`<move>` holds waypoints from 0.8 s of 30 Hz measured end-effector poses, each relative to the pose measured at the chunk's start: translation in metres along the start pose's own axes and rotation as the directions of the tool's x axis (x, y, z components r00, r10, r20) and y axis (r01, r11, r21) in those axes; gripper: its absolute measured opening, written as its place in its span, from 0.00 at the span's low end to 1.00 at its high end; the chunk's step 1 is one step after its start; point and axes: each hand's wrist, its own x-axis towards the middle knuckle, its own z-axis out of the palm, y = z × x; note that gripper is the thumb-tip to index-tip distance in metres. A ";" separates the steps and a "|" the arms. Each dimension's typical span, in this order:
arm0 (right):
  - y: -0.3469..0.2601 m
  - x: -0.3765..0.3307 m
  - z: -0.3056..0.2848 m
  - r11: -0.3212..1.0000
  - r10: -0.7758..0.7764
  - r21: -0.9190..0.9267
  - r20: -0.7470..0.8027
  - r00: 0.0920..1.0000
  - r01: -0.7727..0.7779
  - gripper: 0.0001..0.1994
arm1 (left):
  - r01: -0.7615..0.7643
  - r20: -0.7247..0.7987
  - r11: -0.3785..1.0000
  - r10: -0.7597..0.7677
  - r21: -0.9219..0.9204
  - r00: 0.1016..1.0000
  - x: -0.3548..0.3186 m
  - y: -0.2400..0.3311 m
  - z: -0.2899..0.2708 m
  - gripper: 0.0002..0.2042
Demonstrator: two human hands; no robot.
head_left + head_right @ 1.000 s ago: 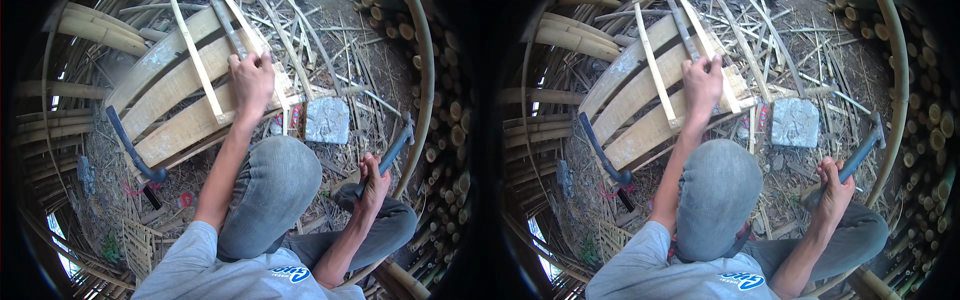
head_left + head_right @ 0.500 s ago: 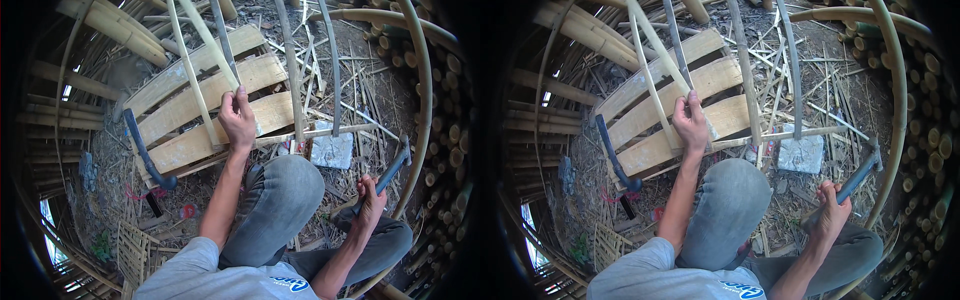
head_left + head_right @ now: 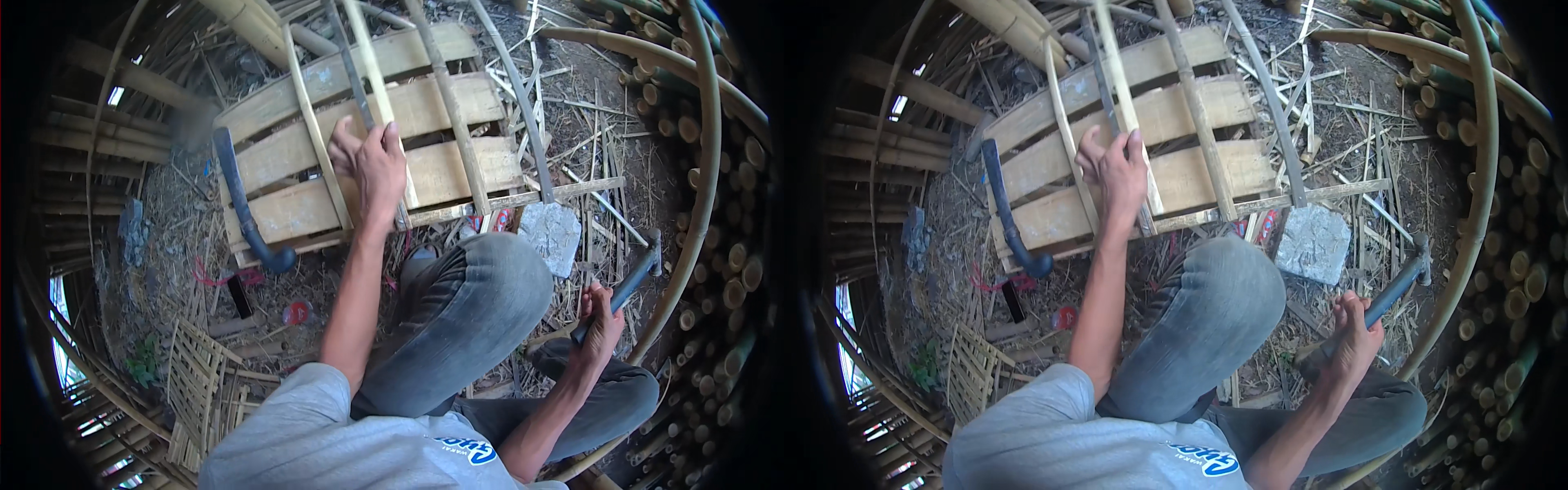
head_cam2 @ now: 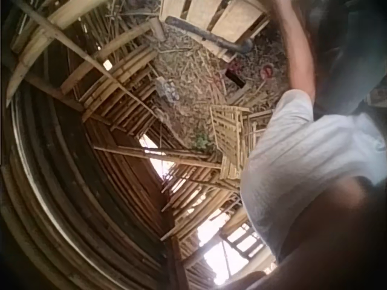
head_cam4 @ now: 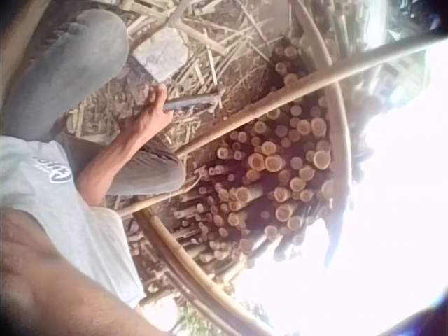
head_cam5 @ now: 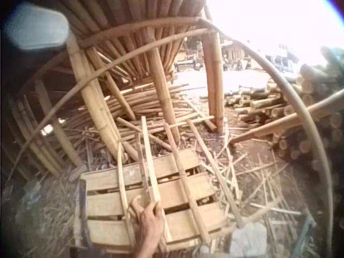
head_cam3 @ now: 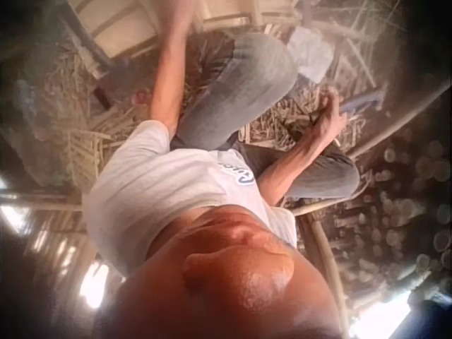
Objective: The person uses a machete to shave and refine narrow bamboo strips. They then assemble the strips into a frame by positioning them and hammering small nails to secure them.
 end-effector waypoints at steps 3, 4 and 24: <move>0.000 0.001 -0.001 1.000 -0.006 -0.008 0.025 1.000 0.006 0.11 | 0.005 0.121 0.997 0.005 -0.083 0.993 0.002 -0.011 -0.002 0.20; 0.000 0.001 -0.003 1.000 -0.014 -0.008 0.016 1.000 0.015 0.10 | 0.018 0.163 0.995 -0.003 -0.095 0.987 -0.002 0.001 -0.013 0.21; 0.035 0.032 0.016 0.998 0.027 0.058 0.128 0.991 -0.034 0.07 | 0.456 0.393 0.694 -0.264 -0.557 0.881 0.015 0.001 0.007 0.20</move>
